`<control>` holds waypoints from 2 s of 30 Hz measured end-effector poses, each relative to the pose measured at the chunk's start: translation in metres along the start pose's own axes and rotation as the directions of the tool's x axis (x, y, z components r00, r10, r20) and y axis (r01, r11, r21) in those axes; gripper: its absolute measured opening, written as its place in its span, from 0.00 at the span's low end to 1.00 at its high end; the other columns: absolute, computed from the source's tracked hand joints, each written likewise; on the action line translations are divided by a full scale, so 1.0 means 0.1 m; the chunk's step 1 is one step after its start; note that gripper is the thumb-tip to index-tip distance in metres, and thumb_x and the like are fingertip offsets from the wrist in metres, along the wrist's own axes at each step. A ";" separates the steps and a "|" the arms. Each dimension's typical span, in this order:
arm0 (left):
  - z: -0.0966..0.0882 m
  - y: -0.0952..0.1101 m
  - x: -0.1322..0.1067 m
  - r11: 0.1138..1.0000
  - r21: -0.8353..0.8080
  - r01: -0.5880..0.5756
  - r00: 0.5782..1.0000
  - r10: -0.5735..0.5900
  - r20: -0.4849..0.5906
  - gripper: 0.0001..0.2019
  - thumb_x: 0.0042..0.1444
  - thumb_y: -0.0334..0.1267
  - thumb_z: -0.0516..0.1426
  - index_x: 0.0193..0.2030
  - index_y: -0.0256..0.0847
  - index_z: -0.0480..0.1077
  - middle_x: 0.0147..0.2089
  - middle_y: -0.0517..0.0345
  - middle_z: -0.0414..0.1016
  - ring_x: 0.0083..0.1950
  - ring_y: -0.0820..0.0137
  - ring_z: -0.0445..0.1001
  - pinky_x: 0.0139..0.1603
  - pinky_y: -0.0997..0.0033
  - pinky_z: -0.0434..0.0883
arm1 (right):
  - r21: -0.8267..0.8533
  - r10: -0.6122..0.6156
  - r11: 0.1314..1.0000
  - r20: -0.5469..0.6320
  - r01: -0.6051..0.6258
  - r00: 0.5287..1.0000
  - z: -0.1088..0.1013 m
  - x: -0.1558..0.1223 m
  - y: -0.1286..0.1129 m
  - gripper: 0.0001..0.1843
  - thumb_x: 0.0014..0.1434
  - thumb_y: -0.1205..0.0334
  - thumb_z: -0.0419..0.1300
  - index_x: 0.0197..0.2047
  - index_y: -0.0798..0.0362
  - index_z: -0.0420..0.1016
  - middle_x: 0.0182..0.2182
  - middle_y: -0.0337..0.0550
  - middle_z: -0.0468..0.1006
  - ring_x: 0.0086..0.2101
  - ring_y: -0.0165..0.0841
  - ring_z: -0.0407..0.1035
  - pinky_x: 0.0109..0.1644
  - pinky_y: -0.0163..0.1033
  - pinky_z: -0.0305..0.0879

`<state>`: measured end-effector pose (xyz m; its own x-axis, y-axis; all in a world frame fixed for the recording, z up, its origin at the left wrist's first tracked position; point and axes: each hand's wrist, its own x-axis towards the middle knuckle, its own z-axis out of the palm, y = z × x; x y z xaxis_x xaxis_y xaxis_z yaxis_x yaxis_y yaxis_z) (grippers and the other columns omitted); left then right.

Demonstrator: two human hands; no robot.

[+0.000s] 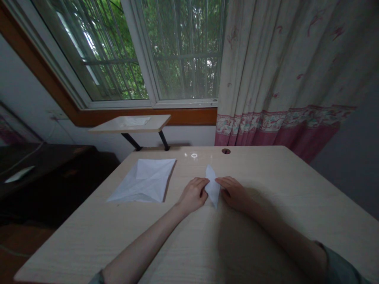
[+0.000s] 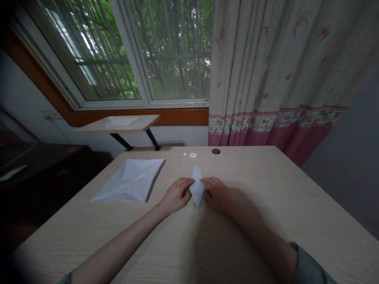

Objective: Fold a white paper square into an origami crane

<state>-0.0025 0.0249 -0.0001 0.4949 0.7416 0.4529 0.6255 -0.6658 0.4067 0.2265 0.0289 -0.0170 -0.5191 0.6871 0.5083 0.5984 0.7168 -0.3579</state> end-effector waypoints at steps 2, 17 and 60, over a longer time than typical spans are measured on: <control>-0.01 0.01 0.00 1.000 -0.007 0.005 1.000 -0.005 0.007 0.21 0.53 0.27 0.55 0.55 0.38 0.71 0.53 0.50 0.76 0.54 0.60 0.72 0.59 0.57 0.70 | 0.001 0.006 1.000 0.010 -0.006 1.000 0.00 0.00 -0.01 0.24 0.57 0.74 0.51 0.56 0.53 0.71 0.52 0.50 0.77 0.51 0.41 0.70 0.58 0.52 0.65; -0.08 0.07 0.02 1.000 0.027 0.007 0.997 -0.009 0.081 0.24 0.50 0.30 0.58 0.56 0.39 0.70 0.55 0.52 0.76 0.55 0.59 0.71 0.59 0.56 0.67 | 0.003 0.028 1.000 0.029 -0.028 0.999 -0.03 0.02 -0.04 0.24 0.56 0.73 0.52 0.55 0.54 0.72 0.50 0.50 0.78 0.50 0.41 0.70 0.57 0.52 0.65; -0.04 -0.01 0.00 0.995 -0.047 0.088 0.995 -0.090 -0.040 0.20 0.57 0.27 0.55 0.56 0.43 0.61 0.63 0.48 0.61 0.62 0.60 0.67 0.61 0.55 0.69 | 0.036 0.088 0.996 -0.098 -0.085 0.991 0.01 0.05 -0.03 0.23 0.63 0.67 0.50 0.62 0.54 0.63 0.57 0.56 0.68 0.58 0.44 0.62 0.63 0.56 0.62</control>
<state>-0.0050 0.0251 0.0027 0.4120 0.7946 0.4460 0.6376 -0.6011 0.4819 0.2213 0.0306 -0.0143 -0.4017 0.7328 0.5492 0.6180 0.6595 -0.4280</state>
